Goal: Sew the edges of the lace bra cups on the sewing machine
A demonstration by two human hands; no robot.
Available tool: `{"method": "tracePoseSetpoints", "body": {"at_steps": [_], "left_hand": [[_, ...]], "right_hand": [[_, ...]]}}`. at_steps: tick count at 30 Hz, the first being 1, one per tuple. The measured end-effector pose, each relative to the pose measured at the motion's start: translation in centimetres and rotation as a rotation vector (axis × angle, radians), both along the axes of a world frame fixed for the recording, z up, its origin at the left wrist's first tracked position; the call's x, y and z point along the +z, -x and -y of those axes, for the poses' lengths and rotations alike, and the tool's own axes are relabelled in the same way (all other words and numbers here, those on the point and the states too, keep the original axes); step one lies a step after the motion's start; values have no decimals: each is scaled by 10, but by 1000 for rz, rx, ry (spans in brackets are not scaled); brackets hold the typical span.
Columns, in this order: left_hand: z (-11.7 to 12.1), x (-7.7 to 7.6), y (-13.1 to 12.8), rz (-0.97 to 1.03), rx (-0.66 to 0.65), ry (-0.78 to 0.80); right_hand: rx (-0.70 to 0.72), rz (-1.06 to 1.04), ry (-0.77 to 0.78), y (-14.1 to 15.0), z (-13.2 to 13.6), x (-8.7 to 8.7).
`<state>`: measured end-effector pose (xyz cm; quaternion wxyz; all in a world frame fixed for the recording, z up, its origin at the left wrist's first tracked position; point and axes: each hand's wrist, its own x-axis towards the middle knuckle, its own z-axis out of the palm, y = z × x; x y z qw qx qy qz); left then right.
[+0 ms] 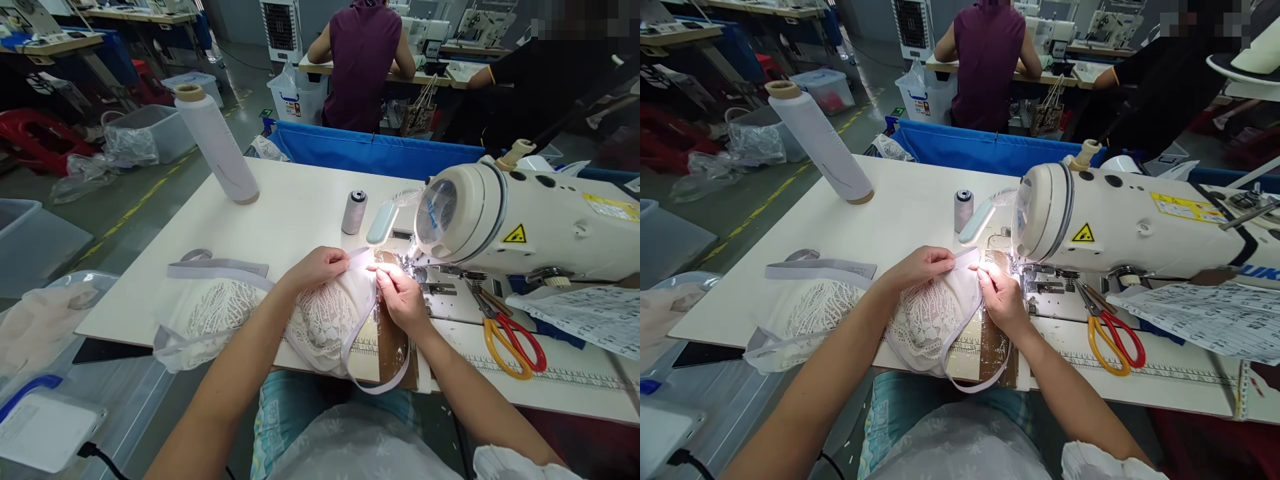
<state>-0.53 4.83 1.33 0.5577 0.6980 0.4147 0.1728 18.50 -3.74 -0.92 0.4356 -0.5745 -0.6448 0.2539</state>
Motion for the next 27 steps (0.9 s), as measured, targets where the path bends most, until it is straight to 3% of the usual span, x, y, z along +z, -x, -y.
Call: {"method": "tracePoseSetpoints", "body": {"at_steps": [5,12,20,27], "left_hand": [[-1,2,3,-19,-77,-5],[3,5,-3,10,-103,-26],[5,3,-6,54,-184,-29],[6,2,-9,60,-203,-30]], "right_hand": [[-13,142,-78,1,-3,2],[93,73,-155,4,-11,4],[122,127,-12,-2,-17,5],[92,219,-34,-6,-18,6]]}}
